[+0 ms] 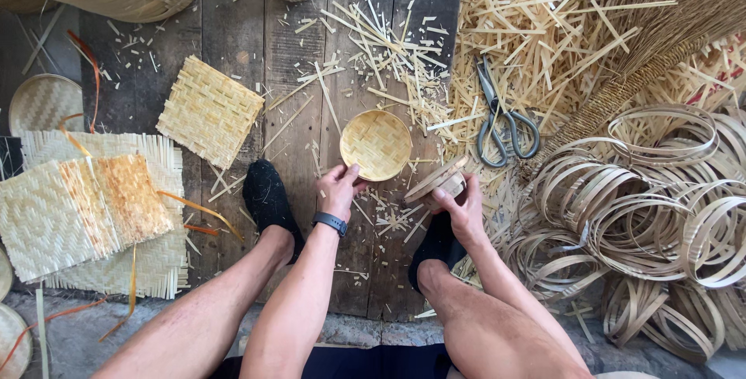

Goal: The person assembles bamboo containers by fitting woven squares onto round wooden bases, trimming excess material with shears, and wrapping bamboo strips around the circular frame.

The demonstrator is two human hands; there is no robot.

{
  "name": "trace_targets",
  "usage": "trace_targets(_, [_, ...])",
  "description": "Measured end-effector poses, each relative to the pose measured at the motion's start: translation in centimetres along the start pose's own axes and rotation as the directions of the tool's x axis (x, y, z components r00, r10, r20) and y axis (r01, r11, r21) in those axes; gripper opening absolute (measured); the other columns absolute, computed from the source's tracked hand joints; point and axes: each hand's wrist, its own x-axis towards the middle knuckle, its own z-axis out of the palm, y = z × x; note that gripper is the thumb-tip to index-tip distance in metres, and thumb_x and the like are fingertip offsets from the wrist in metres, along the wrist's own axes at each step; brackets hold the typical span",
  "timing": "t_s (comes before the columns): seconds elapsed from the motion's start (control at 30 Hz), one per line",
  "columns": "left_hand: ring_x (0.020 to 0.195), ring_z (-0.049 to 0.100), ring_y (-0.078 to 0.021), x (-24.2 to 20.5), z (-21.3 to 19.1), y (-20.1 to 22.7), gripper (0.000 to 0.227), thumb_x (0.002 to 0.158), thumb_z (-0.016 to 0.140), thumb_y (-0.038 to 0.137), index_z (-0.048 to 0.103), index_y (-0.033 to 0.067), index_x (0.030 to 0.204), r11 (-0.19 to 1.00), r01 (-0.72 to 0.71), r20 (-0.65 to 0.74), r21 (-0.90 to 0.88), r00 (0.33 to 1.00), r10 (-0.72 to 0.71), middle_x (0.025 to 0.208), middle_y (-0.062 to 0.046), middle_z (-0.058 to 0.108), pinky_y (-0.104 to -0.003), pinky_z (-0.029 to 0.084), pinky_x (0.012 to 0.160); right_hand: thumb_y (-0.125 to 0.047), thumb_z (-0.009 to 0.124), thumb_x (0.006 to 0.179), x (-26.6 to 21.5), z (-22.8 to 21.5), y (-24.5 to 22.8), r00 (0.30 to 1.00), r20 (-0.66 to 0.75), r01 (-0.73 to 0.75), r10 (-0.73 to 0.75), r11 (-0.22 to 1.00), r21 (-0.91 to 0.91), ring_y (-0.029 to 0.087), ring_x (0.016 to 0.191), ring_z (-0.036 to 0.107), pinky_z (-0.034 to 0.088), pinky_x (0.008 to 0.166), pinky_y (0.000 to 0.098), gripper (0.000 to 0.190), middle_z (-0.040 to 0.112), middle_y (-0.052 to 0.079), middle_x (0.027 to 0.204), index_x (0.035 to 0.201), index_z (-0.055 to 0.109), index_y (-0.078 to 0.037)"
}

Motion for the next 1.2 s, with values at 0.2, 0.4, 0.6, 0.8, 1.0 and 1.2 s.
trace_targets(0.2, [0.111,0.060,-0.0441,-3.4,-0.6,2.8,0.053,0.070,0.079,0.004,0.069,-0.0069,0.121,0.258,-0.543,0.158,0.799,0.603,0.782,0.120,-0.025,0.067,-0.053,0.046,0.098,-0.034,0.080,0.083,0.1,-0.7,1.3,1.000,0.016,-0.007,0.005,0.994,0.113,0.022,0.084,0.068,0.059,0.072,0.0338,0.067,0.065,0.015,0.104,0.128,0.043,-0.001])
trace_targets(0.4, [0.126,0.065,-0.0251,-1.2,-1.9,6.1,0.033,0.080,0.066,-0.004,0.074,0.0183,0.102,-0.353,-0.815,0.832,0.459,0.255,0.493,0.129,-0.008,0.074,-0.047,0.040,0.118,-0.032,0.080,0.081,0.3,-0.9,2.5,0.997,0.016,0.077,-0.078,0.996,0.041,0.017,0.094,0.065,0.059,0.074,0.0335,0.069,0.063,0.011,0.109,0.132,0.044,-0.001])
trace_targets(0.6, [0.098,0.068,-0.0188,2.3,0.4,16.4,0.019,0.087,0.067,0.001,0.072,0.0142,0.099,-0.686,-0.673,0.898,0.277,-0.072,0.434,0.101,-0.003,0.072,-0.033,0.056,0.090,-0.027,0.079,0.087,0.4,-1.5,3.8,0.990,0.043,0.134,-0.138,0.988,0.074,0.019,0.107,0.063,0.053,0.093,0.0305,0.066,0.065,0.011,0.115,0.135,0.045,0.000])
trace_targets(0.8, [0.099,0.072,-0.0205,7.8,2.7,33.7,0.018,0.101,0.060,0.004,0.075,0.0126,0.102,-0.633,-0.445,0.620,0.633,-0.198,0.759,0.104,-0.009,0.076,-0.034,0.054,0.091,-0.028,0.079,0.079,0.3,-1.7,3.6,0.999,0.039,0.009,-0.013,0.995,0.095,0.019,0.099,0.064,0.055,0.081,0.0372,0.068,0.065,0.010,0.108,0.131,0.045,-0.003])
trace_targets(1.0, [0.089,0.072,-0.0298,10.8,3.4,37.7,0.017,0.089,0.063,-0.003,0.077,0.0072,0.091,-0.481,-0.561,0.590,0.673,0.016,0.807,0.093,-0.013,0.076,-0.041,0.056,0.085,-0.033,0.080,0.080,0.5,-1.7,2.8,0.995,0.059,0.070,-0.074,0.995,0.076,0.019,0.105,0.064,0.057,0.087,0.0322,0.070,0.064,0.013,0.114,0.133,0.045,-0.002])
trace_targets(1.2, [0.083,0.070,-0.0318,12.6,3.1,37.0,0.016,0.086,0.063,-0.005,0.073,0.0059,0.082,-0.389,-0.546,0.558,0.742,0.181,0.810,0.085,-0.014,0.073,-0.042,0.054,0.077,-0.036,0.081,0.074,0.5,-1.8,2.2,0.996,0.054,-0.074,0.068,0.991,0.113,0.023,0.092,0.067,0.062,0.069,0.0371,0.074,0.063,0.013,0.106,0.129,0.044,-0.003])
